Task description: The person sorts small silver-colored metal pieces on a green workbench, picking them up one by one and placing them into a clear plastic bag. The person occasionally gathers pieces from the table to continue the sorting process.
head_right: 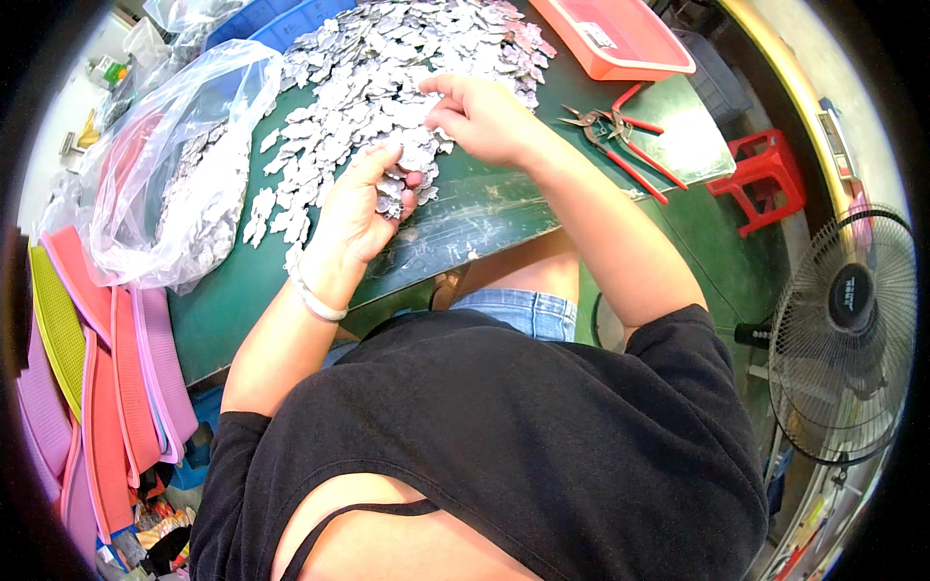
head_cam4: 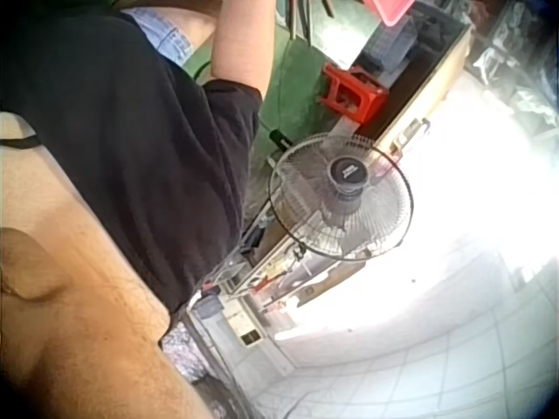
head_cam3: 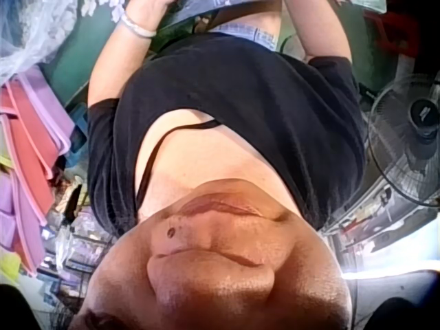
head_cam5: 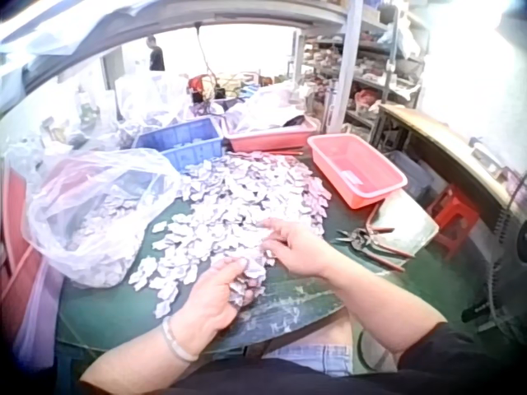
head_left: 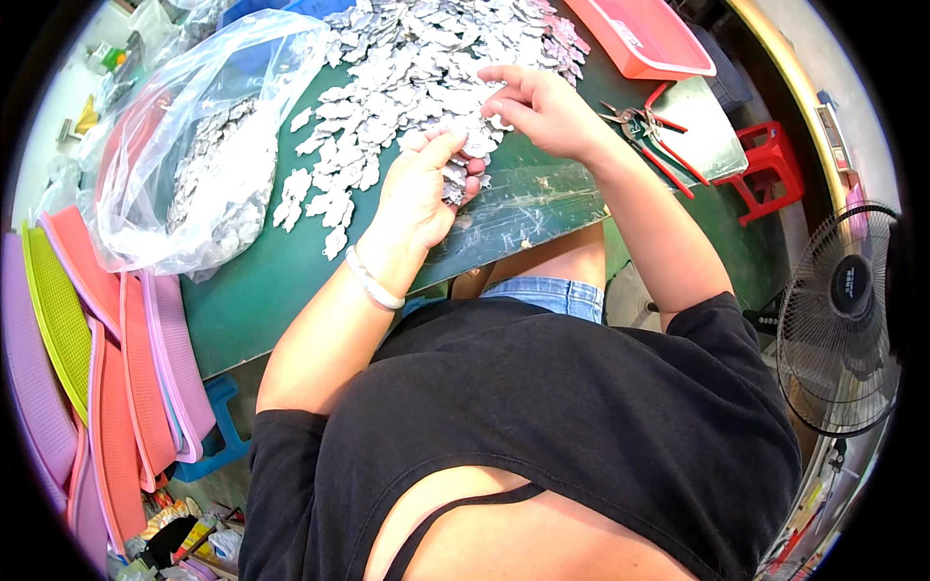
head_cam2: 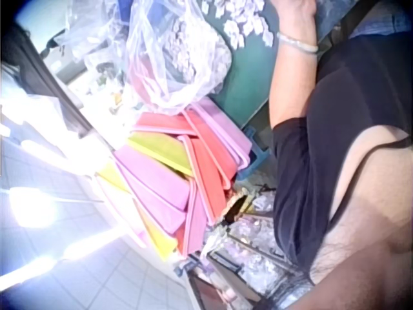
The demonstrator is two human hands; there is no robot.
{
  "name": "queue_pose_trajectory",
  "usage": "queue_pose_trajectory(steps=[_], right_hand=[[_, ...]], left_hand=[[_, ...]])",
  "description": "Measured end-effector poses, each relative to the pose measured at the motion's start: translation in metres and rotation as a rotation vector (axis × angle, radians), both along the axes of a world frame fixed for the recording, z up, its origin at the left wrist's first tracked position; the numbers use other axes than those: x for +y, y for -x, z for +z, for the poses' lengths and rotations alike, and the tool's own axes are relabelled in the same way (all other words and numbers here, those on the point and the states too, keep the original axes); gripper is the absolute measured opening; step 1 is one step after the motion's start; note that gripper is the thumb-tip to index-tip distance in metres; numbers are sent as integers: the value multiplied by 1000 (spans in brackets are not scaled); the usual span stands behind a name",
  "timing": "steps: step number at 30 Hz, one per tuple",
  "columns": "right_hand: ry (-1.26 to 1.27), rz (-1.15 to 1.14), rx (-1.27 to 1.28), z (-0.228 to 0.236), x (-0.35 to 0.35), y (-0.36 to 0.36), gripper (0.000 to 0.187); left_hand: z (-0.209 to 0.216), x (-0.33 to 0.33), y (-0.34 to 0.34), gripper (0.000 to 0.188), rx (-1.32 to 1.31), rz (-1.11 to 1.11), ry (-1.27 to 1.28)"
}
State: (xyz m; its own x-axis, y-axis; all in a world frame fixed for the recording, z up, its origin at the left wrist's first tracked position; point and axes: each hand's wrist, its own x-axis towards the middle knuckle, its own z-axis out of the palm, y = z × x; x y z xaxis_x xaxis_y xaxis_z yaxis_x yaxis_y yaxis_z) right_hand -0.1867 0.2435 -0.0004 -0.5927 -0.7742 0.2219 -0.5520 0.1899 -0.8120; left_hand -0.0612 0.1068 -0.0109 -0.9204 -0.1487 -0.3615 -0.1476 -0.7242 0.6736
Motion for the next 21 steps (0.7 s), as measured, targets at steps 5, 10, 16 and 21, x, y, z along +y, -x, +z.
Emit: queue_pose_trajectory(steps=[5, 10, 16, 21], right_hand=[[-127, -78, 686, -19, 7, -2, 46], [-190, -149, 375, -13, 8, -1, 47], [34, -9, -273, 10, 9, -12, 44], [60, 48, -309, 13, 8, -14, 46]], left_hand=[[6, 0, -3, 14, -65, 29, -30], [5, -1, -4, 18, -24, 34, 5], [5, 1, -2, 20, -20, -13, 2], [0, 2, -2, 19, 18, -37, 42]])
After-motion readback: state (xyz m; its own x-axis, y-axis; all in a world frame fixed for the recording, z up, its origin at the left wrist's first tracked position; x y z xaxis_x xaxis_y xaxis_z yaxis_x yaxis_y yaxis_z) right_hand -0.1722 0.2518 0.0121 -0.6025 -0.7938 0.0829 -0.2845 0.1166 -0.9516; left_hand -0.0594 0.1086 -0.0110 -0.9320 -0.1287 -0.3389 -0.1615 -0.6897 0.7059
